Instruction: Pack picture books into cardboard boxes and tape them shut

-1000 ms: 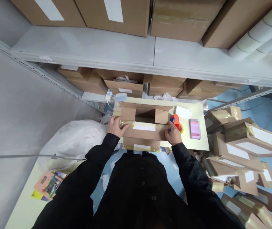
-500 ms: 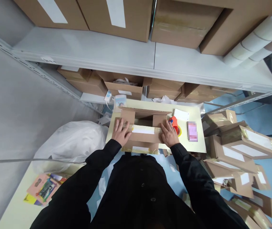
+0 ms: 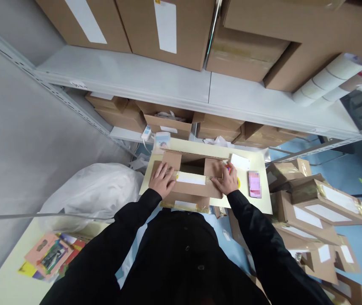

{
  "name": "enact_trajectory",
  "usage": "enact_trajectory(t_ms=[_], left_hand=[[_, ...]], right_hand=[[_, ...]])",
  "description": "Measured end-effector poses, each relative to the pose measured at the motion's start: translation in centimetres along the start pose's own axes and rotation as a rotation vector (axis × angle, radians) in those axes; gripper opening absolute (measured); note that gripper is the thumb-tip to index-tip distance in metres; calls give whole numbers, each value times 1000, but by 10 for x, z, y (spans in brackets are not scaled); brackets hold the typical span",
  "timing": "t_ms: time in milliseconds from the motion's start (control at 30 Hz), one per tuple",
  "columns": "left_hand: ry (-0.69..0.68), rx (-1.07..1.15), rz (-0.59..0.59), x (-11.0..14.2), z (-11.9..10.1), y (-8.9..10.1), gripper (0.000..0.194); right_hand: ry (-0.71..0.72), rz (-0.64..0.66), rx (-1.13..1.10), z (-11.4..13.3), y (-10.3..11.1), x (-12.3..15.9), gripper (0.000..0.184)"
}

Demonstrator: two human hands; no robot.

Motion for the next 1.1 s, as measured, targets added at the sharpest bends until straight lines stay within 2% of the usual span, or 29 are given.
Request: enact_trajectory(t_ms=[67,100,200,300,400,567,633,767,867,967,1100], left_hand=[[-37,7,-32,-1,2,-2,56],[-50,10,-49,-1,3,-3,56],[-76,18,-82,-2,6,-5,55],[-93,29,-89,-1,8,-6,55],[-98,42,-99,-1,7,-6,55],[-99,69,-104,0,6,-5,54],[-94,109,-137,3,8,-8,53],[-9,202,-294,11,12,-15,47],[84,192,-363,14,11,-16,52],[129,154,-335,12,7,-8,65],[118,81,-219,2,1,11,79]], right_hand=[[-27,-120,17,-1,1,-3,93],[-8,-145,31,-1,3,-6,101],[86,-105,34,-1,10,-20,109],[64,-75,20,-3,15,-34,110],[76,-23,42,-10,12,-40,97],[291,83,-63,-23,1,-28,45],[334,130,-103,-27,-1,-22,33],[320,186,-158,-29,1,-19,33],[333,259,-210,-29,8,-22,38],[324,286,-249,-26,11,-22,37],[161,153,-301,-13,1,-18,28]])
Point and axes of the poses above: each hand's wrist, its own x-axis away from the middle knuckle, its own y-axis out of the back of the hand, z = x × y, the point moved 1 cm from there along -x, towards the middle knuckle, and after that the axes turned 3 degrees about -z, right-handed, at the moved point
